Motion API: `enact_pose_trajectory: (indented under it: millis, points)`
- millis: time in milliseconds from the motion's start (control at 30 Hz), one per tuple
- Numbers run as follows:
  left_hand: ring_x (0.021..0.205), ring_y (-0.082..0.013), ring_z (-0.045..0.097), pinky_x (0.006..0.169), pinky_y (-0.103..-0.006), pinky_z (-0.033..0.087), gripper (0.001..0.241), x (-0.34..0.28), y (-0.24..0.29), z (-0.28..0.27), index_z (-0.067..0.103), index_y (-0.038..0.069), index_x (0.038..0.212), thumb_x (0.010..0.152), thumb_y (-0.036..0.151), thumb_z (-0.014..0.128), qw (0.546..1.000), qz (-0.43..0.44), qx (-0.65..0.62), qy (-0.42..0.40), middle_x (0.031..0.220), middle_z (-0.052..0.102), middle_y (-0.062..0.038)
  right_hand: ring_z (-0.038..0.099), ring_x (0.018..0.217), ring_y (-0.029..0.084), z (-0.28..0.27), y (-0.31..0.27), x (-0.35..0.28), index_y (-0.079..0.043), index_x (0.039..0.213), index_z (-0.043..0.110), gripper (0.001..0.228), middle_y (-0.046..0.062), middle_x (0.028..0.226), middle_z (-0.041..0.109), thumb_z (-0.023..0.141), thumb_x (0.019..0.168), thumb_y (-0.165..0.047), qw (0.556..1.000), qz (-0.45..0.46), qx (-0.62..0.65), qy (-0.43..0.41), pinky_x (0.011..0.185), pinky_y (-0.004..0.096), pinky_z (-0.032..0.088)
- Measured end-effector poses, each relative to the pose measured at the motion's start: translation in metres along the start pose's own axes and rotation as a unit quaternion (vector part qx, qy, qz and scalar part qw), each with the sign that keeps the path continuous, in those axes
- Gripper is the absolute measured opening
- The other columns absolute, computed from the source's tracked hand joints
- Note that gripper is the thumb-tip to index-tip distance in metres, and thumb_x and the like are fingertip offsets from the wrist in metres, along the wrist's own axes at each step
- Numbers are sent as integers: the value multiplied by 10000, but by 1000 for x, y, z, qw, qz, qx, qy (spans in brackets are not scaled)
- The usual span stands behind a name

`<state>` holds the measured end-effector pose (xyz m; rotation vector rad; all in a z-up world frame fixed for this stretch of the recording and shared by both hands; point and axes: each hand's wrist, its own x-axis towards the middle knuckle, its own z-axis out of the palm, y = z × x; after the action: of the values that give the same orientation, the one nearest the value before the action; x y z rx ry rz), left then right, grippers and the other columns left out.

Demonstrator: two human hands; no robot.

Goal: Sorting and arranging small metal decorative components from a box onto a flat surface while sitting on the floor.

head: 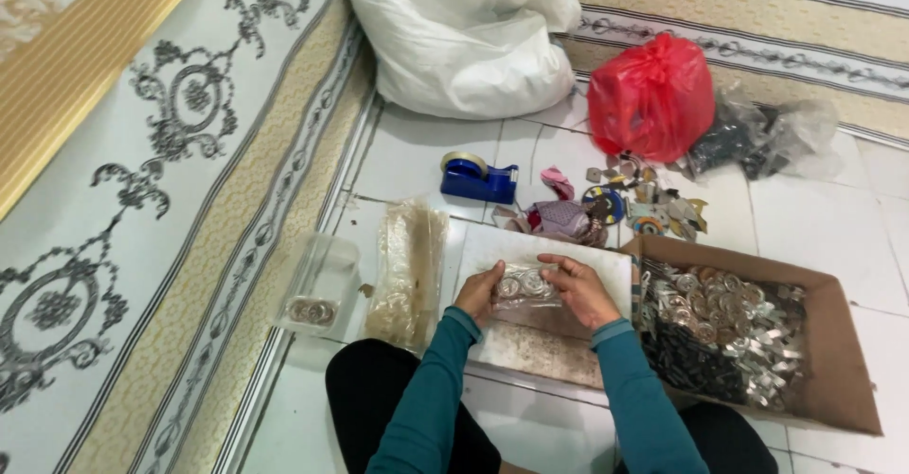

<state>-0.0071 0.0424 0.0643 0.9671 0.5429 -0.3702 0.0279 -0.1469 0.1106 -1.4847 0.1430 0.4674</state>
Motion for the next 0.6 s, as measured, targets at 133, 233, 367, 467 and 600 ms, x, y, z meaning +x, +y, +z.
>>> enact_pose_trajectory:
  millis: [133,233,367,467,600]
  points:
    - [682,-190,558,608,-330,590,391,1,9,-33,698,77,890,919,448,817,999,37,-23,16,737,501,-33,500,589,43,40,-5,6,-31,1258,721,439,-65,672,394,795,825,-34,999,-17,-15,-27,559,151,431]
    - [863,-182,589,760,-412,606,584,5,17,-78,630,-20,1208,887,401,877,995,85,-41,40,925,548,-33,549,611,78,85,-10,11,-49,1248,731,426,-44,669,410,792,829,-9,998,-19,-27,-60,573,180,465]
    - [864,-160,634,718,-342,620,446,18,27,-168,648,17,1193,890,287,834,986,136,41,86,923,602,-41,614,706,124,148,19,38,-30,1234,726,396,21,773,553,765,843,9,992,-21,-46,-120,613,239,547]
    - [867,-182,677,707,-334,625,542,32,37,-244,651,16,1280,851,275,859,968,171,101,152,928,661,-75,634,746,173,203,44,59,-22,1208,734,363,94,863,632,762,847,6,984,-23,-59,-164,624,293,584]
    - [923,-237,715,775,-387,625,620,44,54,-342,664,58,1322,808,323,888,925,194,222,238,967,711,-106,650,780,155,277,56,65,-46,1190,735,348,66,914,622,738,843,-10,975,-17,-73,-211,664,285,615]
